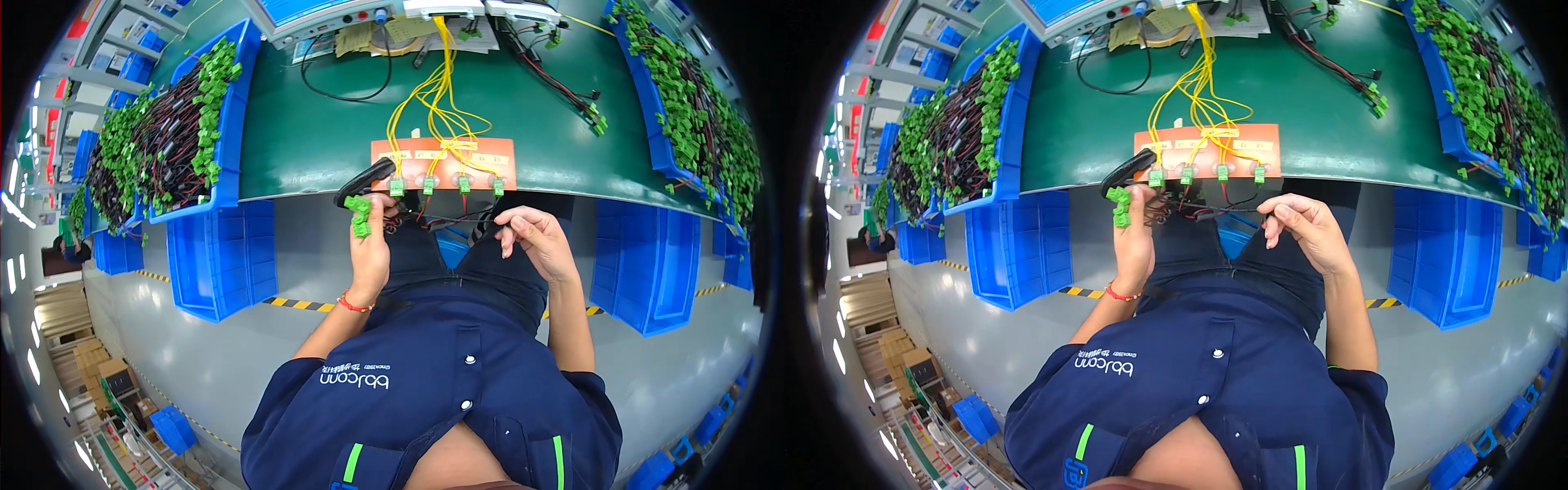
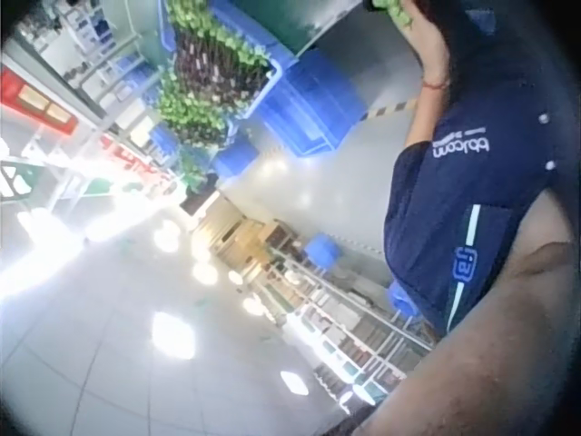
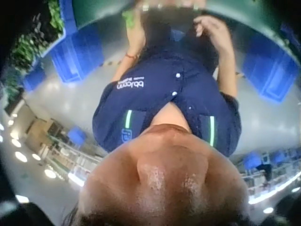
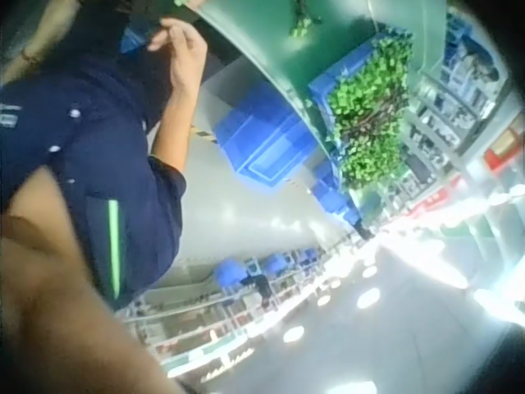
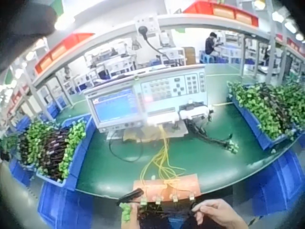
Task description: The person sits at a workstation and repeatedly picks up green plastic connectors and black wires from blue bins. They insert the wires into the connectors and then plug the assembled units into a testing board mounted on the table. The person continues this repetitive assembly and testing cycle throughout the video.
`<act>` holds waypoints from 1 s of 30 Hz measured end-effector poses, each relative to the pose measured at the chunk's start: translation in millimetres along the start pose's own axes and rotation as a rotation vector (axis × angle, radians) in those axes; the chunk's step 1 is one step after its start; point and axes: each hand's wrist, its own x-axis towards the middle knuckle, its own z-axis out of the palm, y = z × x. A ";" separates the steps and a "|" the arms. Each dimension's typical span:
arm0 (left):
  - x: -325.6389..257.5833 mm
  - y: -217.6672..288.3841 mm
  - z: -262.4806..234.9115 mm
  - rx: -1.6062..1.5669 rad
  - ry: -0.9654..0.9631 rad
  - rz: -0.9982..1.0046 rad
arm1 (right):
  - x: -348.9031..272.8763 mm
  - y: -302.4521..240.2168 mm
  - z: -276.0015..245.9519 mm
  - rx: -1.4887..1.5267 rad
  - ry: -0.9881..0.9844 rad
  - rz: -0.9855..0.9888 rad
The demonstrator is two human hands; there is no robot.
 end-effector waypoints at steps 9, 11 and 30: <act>-1.4 31.0 33.3 -0.191 -0.343 -0.286 | 23.5 -0.8 43.5 0.024 -0.060 -0.076; -2.2 29.7 36.9 -0.303 -0.370 -0.327 | 29.4 4.7 47.9 0.099 -0.101 0.040; -31.4 48.0 4.8 -0.147 -0.644 -0.382 | -18.7 -273.6 -168.2 -1.219 0.897 -0.527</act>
